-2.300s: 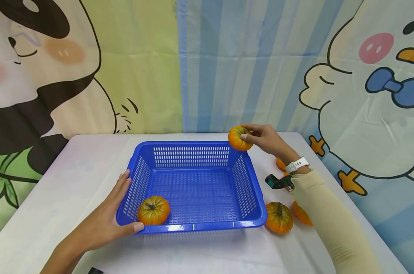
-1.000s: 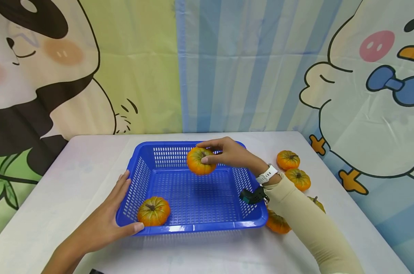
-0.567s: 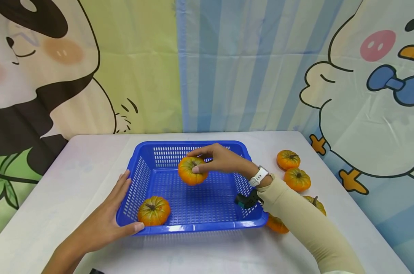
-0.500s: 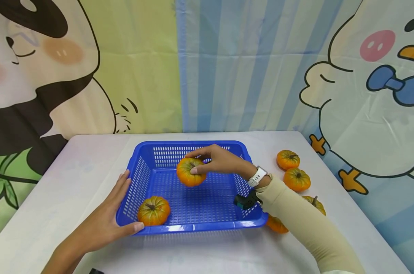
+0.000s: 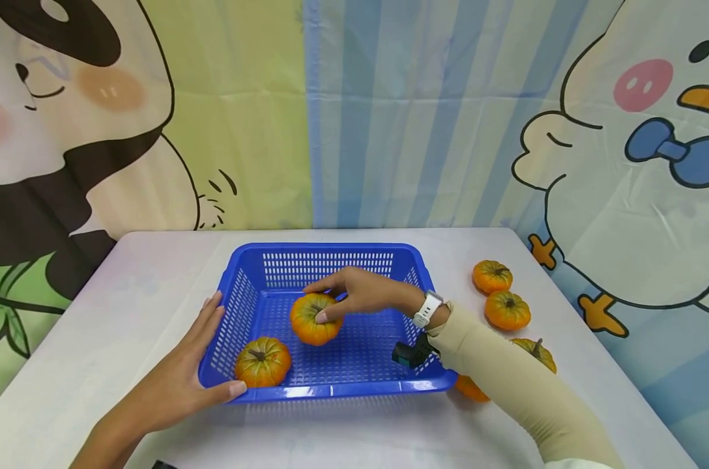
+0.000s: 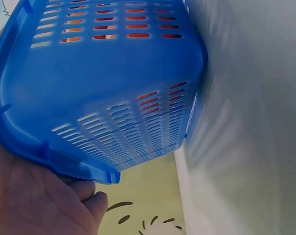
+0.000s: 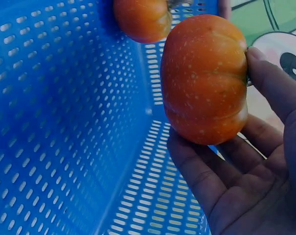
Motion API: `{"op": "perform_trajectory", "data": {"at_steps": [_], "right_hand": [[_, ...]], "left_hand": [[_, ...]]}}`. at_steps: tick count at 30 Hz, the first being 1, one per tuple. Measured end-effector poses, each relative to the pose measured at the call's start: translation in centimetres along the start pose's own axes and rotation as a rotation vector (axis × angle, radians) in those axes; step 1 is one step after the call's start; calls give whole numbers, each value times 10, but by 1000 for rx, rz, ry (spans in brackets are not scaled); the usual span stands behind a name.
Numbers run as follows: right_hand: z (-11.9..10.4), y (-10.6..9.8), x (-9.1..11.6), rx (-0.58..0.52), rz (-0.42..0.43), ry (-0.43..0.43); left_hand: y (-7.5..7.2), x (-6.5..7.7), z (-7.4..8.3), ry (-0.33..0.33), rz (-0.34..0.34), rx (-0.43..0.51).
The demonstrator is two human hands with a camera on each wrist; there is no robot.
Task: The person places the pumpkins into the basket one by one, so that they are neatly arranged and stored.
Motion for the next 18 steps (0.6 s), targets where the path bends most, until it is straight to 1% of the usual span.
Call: {"op": "perform_trajectory", "data": {"at_steps": [5,12,18], "right_hand": [[0,5,-2,16,-60,-27],[3,9,-1,3,-83,2],[7,11,-1,-9,-114,-24]], "left_hand": [[-1,1,-1,30,6,13],[-1,1,-2,34,12,11],[0,0,-2,32,12,12]]}}
Point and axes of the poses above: each hand's wrist, its own x-axis away from the middle knuckle, its own y-axis out of the palm, z = x × y, the point moved 1 cm from there along -x, towards the middle knuckle, and after that the axes turned 11 degrees about x, right-handed, at the moved point
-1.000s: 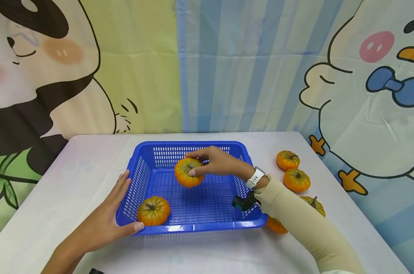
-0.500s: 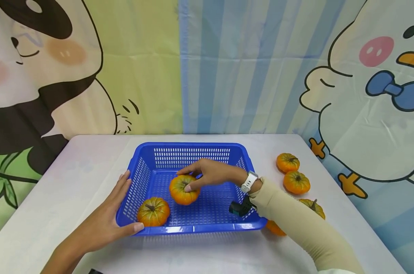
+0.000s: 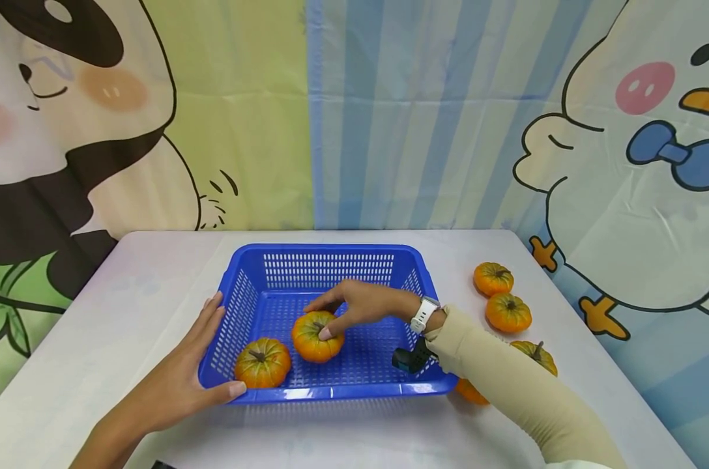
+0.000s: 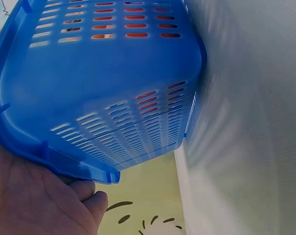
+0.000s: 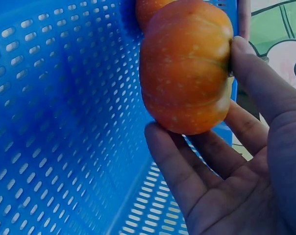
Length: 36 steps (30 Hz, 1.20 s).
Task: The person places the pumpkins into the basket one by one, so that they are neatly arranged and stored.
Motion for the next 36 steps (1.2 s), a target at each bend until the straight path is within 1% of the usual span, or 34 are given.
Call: {"op": "perform_trajectory", "data": {"at_steps": [5,8,14,20,23,25,27,31,36], "right_hand": [[3,3,2,-9,-28,26],[5,7,3,-16,-61,38],[7,14,2,-86,-157,44],[9,16,0,-85,-213,55],[10,16,0,-112,-282,56],[11,16,1,-125,-333,52],[11,16,2,-135,-365,51],[11,15,2,-119,-355,51],[11,15,1,-116,-312,89]], "left_hand": [[2,-1,1,-13,-7,-1],[3,-1,2,-25,-13,-10],[3,2,2,-17,-4,-12],[2,2,2,2,4,-6],[2,2,2,10,9,-4],[2,2,2,6,8,-7],[2,1,2,-5,4,-14],[1,1,2,-15,1,-17],[1,1,2,-23,0,-16]]}}
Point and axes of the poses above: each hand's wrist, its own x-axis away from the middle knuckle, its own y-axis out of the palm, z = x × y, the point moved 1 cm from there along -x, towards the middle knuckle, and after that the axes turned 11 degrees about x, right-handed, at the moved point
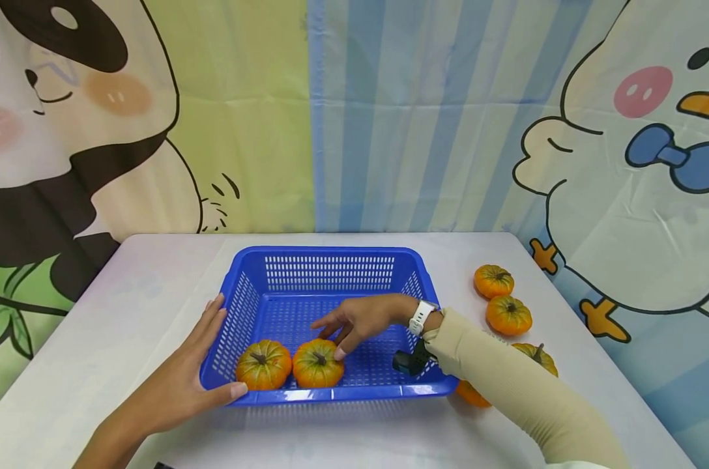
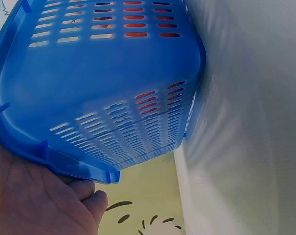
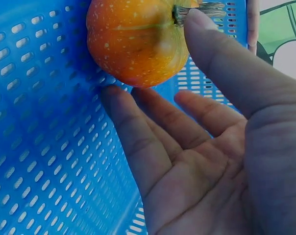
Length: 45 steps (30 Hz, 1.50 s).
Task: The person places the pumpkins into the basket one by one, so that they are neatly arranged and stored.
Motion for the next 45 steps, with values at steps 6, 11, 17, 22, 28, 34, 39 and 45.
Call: {"op": "perform_trajectory", "data": {"at_steps": [6,11,17,22,28,34,39,45], "right_hand": [[3,0,1,-5,23,-2],[2,-3,5,13,58,-33],[-8,-13,12,26,143,-117],[-18,-17,27,26,219,-129],[-26,-20,50,24,300,-126],[-28,-17,71,28,370,-172],[-28,-9,88,11,412,-174],[-29,-3,107,25,481,-134]], "left_hand": [[0,0,-1,8,3,3],[1,-3,-2,10,-4,2],[2,-6,-2,15,-7,12],[2,-6,-2,5,-13,18],[0,-4,-1,13,-11,14],[0,-3,-1,0,-7,22],[1,-1,-2,-10,-10,20],[-2,-1,-2,20,2,30]]}}
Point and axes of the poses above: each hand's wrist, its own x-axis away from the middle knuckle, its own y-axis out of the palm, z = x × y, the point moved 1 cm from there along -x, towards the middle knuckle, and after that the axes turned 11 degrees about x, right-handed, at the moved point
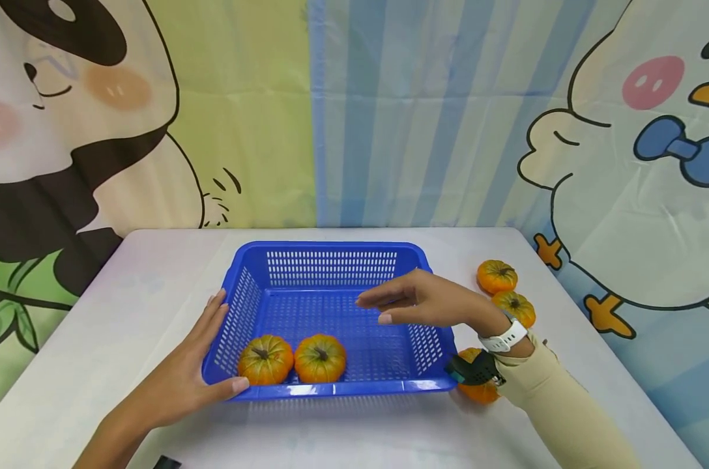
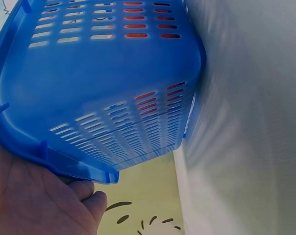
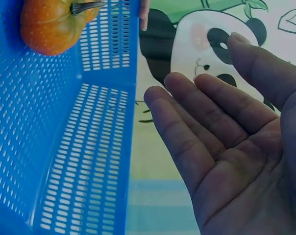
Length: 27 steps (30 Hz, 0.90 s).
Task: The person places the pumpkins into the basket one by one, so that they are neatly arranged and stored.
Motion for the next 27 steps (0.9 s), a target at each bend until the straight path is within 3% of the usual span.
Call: {"op": "perform_trajectory", "data": {"at_steps": [12,22,27], "right_hand": [[7,1,49,126,135,101],[21,12,91,45,265,223],[27,18,106,-3,334,227]], "left_hand": [[1,1,1,-19,0,-6],[1,2,2,-26,3,-5],[-1,1,5,-23,-1,-20]]}}
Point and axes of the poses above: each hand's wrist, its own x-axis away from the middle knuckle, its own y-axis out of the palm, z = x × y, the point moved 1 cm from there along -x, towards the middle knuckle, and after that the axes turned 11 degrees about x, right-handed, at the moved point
